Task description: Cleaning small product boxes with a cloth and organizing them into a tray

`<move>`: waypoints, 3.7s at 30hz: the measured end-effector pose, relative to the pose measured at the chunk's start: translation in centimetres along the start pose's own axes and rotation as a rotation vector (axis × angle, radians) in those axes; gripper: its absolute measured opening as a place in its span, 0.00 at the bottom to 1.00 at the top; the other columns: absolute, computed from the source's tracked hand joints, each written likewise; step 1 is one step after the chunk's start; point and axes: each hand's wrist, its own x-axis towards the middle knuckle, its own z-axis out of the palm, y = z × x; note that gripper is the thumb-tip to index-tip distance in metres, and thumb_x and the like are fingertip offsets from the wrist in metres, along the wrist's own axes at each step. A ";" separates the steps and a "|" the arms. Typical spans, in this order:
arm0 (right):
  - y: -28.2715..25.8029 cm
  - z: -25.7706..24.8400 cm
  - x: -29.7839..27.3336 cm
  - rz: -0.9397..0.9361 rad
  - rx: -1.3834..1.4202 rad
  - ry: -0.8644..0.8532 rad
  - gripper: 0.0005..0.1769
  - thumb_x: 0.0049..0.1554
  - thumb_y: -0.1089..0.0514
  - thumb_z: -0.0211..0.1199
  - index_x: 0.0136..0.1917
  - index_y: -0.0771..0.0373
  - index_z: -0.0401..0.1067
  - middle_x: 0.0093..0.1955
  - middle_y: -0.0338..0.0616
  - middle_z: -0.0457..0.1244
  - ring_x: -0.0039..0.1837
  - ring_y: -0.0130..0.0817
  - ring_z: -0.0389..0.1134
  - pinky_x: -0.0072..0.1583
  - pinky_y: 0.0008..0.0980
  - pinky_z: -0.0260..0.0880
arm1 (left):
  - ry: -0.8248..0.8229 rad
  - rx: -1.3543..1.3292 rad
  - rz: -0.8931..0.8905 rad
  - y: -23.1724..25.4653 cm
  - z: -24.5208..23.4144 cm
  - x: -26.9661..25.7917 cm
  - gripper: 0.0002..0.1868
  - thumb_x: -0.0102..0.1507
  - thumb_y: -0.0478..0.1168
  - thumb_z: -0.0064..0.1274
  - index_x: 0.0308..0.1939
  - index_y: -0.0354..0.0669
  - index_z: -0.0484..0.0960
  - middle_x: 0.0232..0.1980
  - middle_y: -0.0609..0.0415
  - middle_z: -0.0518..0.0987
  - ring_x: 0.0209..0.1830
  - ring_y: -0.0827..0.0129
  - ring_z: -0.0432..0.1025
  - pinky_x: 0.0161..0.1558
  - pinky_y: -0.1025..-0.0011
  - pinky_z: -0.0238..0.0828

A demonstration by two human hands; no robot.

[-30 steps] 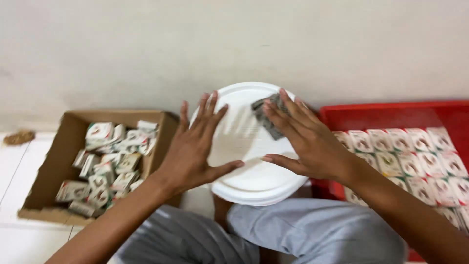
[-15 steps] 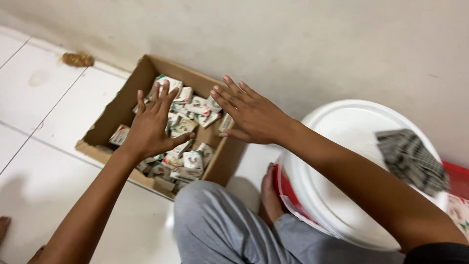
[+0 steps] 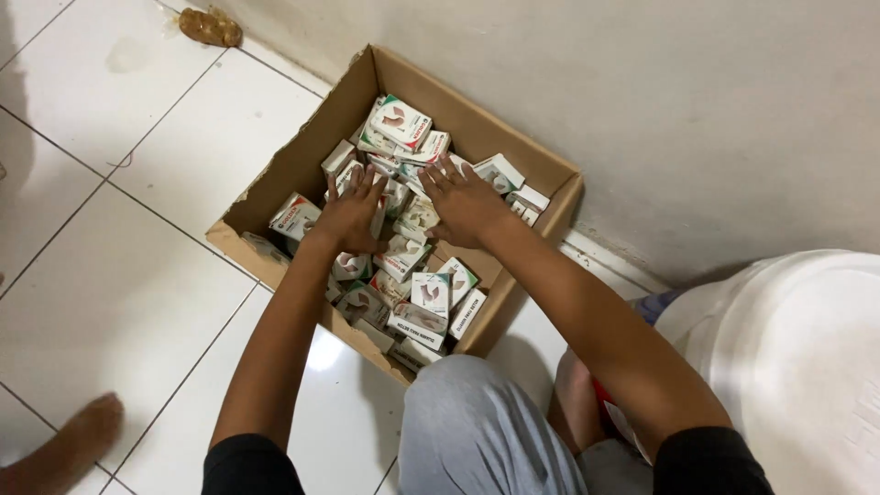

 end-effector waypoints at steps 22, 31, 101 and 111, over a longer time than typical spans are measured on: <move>-3.9 5.6 9.1 -0.057 0.345 0.093 0.48 0.55 0.37 0.51 0.73 0.69 0.36 0.75 0.58 0.39 0.76 0.50 0.32 0.72 0.51 0.28 | 0.211 0.669 0.265 -8.0 4.0 2.3 0.59 0.42 0.53 0.62 0.70 0.43 0.44 0.74 0.46 0.41 0.74 0.57 0.34 0.69 0.45 0.28; -1.3 8.4 9.9 0.012 0.596 0.087 0.34 0.61 0.45 0.41 0.74 0.61 0.39 0.76 0.49 0.39 0.76 0.47 0.33 0.71 0.52 0.37 | 0.081 0.304 0.160 -6.3 1.3 1.3 0.57 0.45 0.49 0.62 0.69 0.36 0.43 0.73 0.40 0.41 0.74 0.56 0.36 0.71 0.57 0.29; 4.7 -13.0 -19.4 0.137 0.244 0.186 0.50 0.55 0.30 0.31 0.70 0.69 0.18 0.74 0.62 0.20 0.75 0.52 0.17 0.70 0.51 0.20 | 0.500 0.139 0.556 17.1 -19.3 -5.3 0.62 0.53 0.78 0.30 0.65 0.29 0.24 0.70 0.38 0.23 0.71 0.54 0.17 0.69 0.55 0.12; 5.3 -6.3 -45.7 0.581 0.191 0.105 0.49 0.57 0.32 0.41 0.70 0.76 0.33 0.73 0.64 0.35 0.75 0.50 0.30 0.70 0.53 0.22 | 0.328 -0.131 0.942 42.1 -14.8 -9.1 0.59 0.46 0.75 0.42 0.66 0.30 0.51 0.69 0.35 0.50 0.71 0.51 0.43 0.67 0.46 0.26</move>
